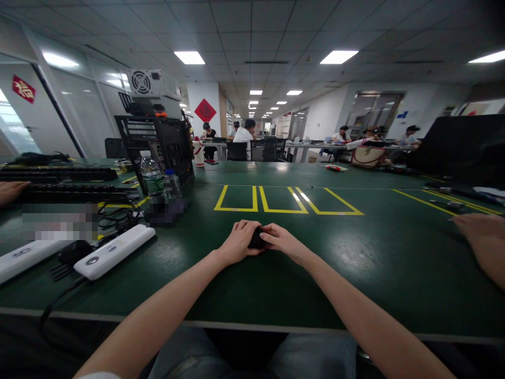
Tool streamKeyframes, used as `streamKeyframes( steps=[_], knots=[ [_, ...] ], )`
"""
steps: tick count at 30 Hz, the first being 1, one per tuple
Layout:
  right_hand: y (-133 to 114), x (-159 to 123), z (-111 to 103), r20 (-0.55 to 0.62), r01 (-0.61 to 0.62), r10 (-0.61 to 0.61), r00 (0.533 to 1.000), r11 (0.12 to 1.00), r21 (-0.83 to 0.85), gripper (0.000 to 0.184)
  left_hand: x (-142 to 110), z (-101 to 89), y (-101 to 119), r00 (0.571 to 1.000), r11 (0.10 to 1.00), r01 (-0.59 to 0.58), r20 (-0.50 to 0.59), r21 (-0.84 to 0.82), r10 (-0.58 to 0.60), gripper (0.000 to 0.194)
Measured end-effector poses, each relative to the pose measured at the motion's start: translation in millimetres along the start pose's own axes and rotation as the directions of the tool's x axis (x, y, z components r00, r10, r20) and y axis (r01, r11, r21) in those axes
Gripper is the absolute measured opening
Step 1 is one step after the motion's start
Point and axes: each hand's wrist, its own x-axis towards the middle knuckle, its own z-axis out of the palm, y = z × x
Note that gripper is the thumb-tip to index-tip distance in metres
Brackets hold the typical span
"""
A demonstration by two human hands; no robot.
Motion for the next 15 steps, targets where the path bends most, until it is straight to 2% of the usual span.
streamKeyframes(
  steps=[5, 10, 15],
  knots=[
    [-3.1, -3.5, -2.2, 0.081, 0.095, -0.093, 0.992, 0.995, -0.021, 0.038, 0.8, 2.1, -1.3, 1.000, 1.000, 0.003, -0.003, 0.024, -0.003, 0.056],
    [-4.1, -4.4, 1.9, 0.012, 0.086, -0.086, 0.996, 0.995, -0.040, 0.024, 1.3, 2.9, -1.7, 1.000, 1.000, -0.005, -0.002, 0.025, 0.005, 0.055],
    [-2.5, -2.1, 2.7, -0.001, 0.026, -0.026, 1.000, 1.000, -0.016, 0.033, 1.0, 2.5, -1.2, 1.000, 1.000, 0.008, 0.001, 0.010, -0.008, 0.056]
  ],
)
